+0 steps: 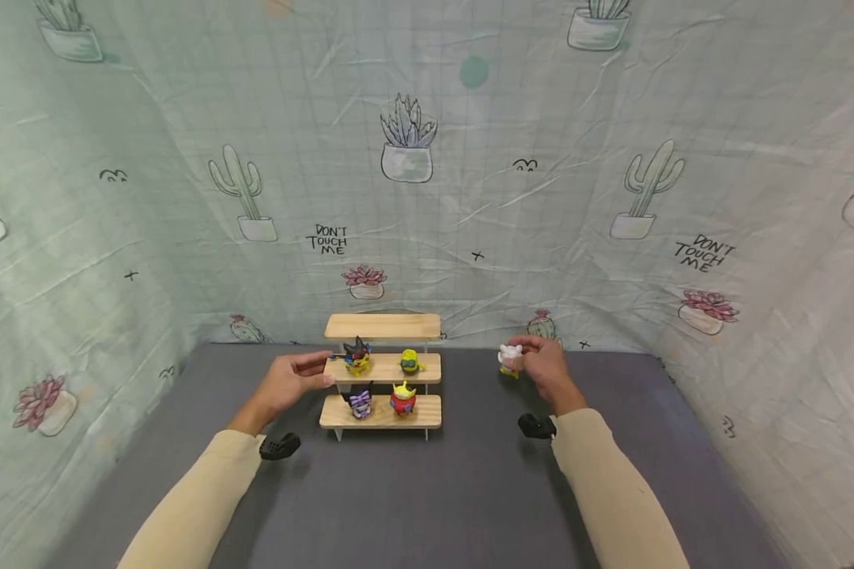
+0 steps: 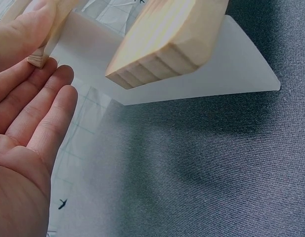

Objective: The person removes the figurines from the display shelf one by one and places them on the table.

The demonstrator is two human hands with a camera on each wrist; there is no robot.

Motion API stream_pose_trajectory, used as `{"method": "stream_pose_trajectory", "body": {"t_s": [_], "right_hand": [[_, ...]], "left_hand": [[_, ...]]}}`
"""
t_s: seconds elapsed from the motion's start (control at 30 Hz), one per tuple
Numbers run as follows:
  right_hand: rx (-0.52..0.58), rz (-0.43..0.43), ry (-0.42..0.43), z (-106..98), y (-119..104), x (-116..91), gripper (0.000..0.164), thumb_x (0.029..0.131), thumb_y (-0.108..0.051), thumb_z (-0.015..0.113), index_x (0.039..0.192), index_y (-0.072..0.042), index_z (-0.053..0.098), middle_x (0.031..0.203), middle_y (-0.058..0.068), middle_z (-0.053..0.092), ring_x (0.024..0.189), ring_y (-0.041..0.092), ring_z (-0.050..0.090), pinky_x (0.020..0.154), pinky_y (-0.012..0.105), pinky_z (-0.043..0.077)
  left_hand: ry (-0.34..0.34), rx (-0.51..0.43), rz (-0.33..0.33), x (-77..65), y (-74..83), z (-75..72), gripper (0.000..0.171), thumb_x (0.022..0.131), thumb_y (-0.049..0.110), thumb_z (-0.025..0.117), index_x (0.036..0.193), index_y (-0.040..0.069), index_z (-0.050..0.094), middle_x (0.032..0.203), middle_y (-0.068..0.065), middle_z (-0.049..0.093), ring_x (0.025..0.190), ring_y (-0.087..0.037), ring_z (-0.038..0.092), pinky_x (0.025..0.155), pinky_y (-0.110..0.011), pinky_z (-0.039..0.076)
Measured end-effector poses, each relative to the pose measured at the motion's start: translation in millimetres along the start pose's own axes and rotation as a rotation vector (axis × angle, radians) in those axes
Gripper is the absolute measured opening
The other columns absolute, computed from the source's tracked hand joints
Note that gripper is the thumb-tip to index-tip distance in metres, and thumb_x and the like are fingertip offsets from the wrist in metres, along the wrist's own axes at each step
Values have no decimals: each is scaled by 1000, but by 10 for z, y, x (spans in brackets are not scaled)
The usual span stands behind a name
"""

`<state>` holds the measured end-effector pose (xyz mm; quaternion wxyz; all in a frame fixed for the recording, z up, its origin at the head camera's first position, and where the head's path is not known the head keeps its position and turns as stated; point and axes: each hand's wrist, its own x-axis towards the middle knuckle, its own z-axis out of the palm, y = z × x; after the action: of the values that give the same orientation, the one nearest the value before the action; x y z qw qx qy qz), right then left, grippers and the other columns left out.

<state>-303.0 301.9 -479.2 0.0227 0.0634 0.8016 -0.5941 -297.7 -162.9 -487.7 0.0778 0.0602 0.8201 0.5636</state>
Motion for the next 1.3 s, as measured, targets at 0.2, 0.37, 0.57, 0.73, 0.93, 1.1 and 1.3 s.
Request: {"method": "stream_pose_trajectory", "body": {"t_s": [0.2, 0.37, 0.57, 0.73, 0.93, 1.1, 1.3], "right_hand": [[20, 1, -6, 31, 32, 13, 44, 91, 3, 76, 133, 8, 65, 119, 10, 74, 93, 7, 63, 83, 25, 59], [26, 9, 5, 37, 55, 31, 42, 91, 3, 76, 131, 8, 65, 118, 10, 74, 94, 8, 62, 82, 24, 59], [27, 8, 17, 56, 92, 52, 39, 89, 4, 77, 127, 9, 67, 110, 6, 75, 92, 9, 62, 76, 20, 58], [45, 5, 28, 71, 94, 48, 39, 88, 5, 78, 125, 9, 67, 106, 2, 74, 92, 9, 61, 75, 19, 57], [49, 24, 41, 73, 91, 40, 37, 89, 4, 78, 124, 7, 68, 109, 2, 71, 94, 11, 59, 77, 21, 57], [52, 25, 39, 80, 96, 50, 37, 89, 5, 77, 124, 7, 68, 106, 1, 73, 93, 11, 61, 78, 24, 58], [60, 27, 35, 83, 97, 43, 40, 89, 6, 77, 127, 9, 66, 108, 3, 73, 94, 10, 60, 77, 21, 58]], "left_hand": [[-2, 10, 3, -14, -14, -14, 60, 93, 15, 81, 148, 3, 59, 154, -20, 55, 141, -39, 56, 107, -44, 58], [-3, 3, 10, -24, 8, -2, 60, 93, 13, 80, 148, 2, 58, 154, -21, 55, 140, -40, 56, 106, -44, 59], [-3, 6, 13, -41, -10, 5, 59, 94, 14, 79, 148, 2, 58, 152, -22, 56, 140, -40, 56, 106, -42, 59], [-6, 7, 21, -39, -9, -7, 60, 94, 15, 80, 148, 2, 57, 150, -22, 58, 140, -40, 57, 105, -41, 60], [-8, 9, 28, -33, -9, -10, 60, 94, 15, 80, 148, 1, 57, 152, -23, 56, 141, -40, 56, 106, -42, 59], [-8, 14, 34, -54, 9, -14, 59, 94, 14, 79, 148, 1, 58, 152, -24, 55, 141, -41, 55, 107, -44, 58], [-15, -2, 32, -56, 26, -20, 60, 94, 13, 79, 148, 0, 57, 152, -23, 55, 141, -41, 55, 107, -44, 58]]}}
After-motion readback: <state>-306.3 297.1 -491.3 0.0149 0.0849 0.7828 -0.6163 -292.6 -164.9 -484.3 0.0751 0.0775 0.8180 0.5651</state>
